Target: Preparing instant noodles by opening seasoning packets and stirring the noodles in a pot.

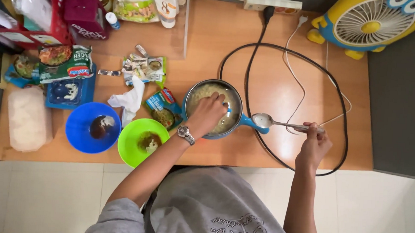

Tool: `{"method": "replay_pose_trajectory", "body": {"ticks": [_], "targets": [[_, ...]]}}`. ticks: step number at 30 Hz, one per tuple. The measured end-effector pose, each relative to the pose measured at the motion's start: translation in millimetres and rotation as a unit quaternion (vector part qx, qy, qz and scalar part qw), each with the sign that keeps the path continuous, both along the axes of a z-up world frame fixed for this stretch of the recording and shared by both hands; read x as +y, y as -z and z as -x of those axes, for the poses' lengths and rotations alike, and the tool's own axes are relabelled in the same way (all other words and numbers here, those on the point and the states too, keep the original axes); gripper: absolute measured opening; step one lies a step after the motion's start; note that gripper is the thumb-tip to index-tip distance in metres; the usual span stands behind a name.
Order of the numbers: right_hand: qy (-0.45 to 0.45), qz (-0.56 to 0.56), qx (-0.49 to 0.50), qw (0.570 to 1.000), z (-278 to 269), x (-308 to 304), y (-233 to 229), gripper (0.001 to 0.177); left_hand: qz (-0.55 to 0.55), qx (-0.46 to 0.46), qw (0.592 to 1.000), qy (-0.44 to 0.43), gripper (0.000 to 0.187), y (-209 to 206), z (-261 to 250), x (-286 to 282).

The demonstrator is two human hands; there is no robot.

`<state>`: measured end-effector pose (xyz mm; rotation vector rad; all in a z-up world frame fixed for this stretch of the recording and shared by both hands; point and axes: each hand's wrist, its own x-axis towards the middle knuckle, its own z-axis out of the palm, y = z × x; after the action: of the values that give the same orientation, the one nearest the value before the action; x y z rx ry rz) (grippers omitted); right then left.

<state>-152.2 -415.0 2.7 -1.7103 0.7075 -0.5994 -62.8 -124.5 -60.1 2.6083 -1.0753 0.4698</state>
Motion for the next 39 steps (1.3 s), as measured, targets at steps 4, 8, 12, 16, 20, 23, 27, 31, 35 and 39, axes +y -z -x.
{"method": "replay_pose_trajectory", "body": {"ticks": [4, 8, 12, 16, 20, 23, 27, 31, 35, 39], "targets": [[-0.021, 0.002, 0.001, 1.000, -3, -2, 6, 0.021, 0.025, 0.052, 0.998, 0.017, 0.005, 2, -1, 5], [-0.064, 0.029, 0.006, 0.998, -12, 7, -1, 0.022, 0.047, 0.079, 0.996, -0.009, 0.040, -19, 9, 14], [-0.117, 0.033, -0.003, 0.993, -28, 21, -4, 0.022, 0.133, 0.067, 0.982, -0.116, 0.058, -24, 29, 33], [-0.163, 0.037, -0.006, 0.986, -35, 78, -49, 0.023, 0.257, 0.047, 0.943, -0.204, 0.033, -38, 66, 70], [-0.231, 0.038, -0.003, 0.972, -62, 105, -38, 0.024, 0.357, 0.048, 0.871, -0.334, 0.023, -28, 106, 103], [-0.276, 0.038, -0.008, 0.960, -65, 153, -52, 0.023, 0.398, 0.078, 0.822, -0.400, 0.015, -25, 139, 124], [-0.337, 0.065, -0.007, 0.939, -67, 209, -56, 0.023, 0.454, 0.061, 0.772, -0.440, 0.010, -44, 170, 158], [-0.383, 0.028, -0.049, 0.922, -67, 273, -47, 0.022, 0.503, 0.053, 0.726, -0.466, 0.009, -30, 192, 201], [-0.419, 0.036, -0.048, 0.906, -57, 348, -37, 0.024, 0.557, 0.092, 0.670, -0.482, 0.015, -11, 213, 257], [-0.455, 0.033, -0.025, 0.889, -33, 426, -43, 0.026, 0.611, 0.148, 0.599, -0.496, 0.019, 2, 240, 321]]}}
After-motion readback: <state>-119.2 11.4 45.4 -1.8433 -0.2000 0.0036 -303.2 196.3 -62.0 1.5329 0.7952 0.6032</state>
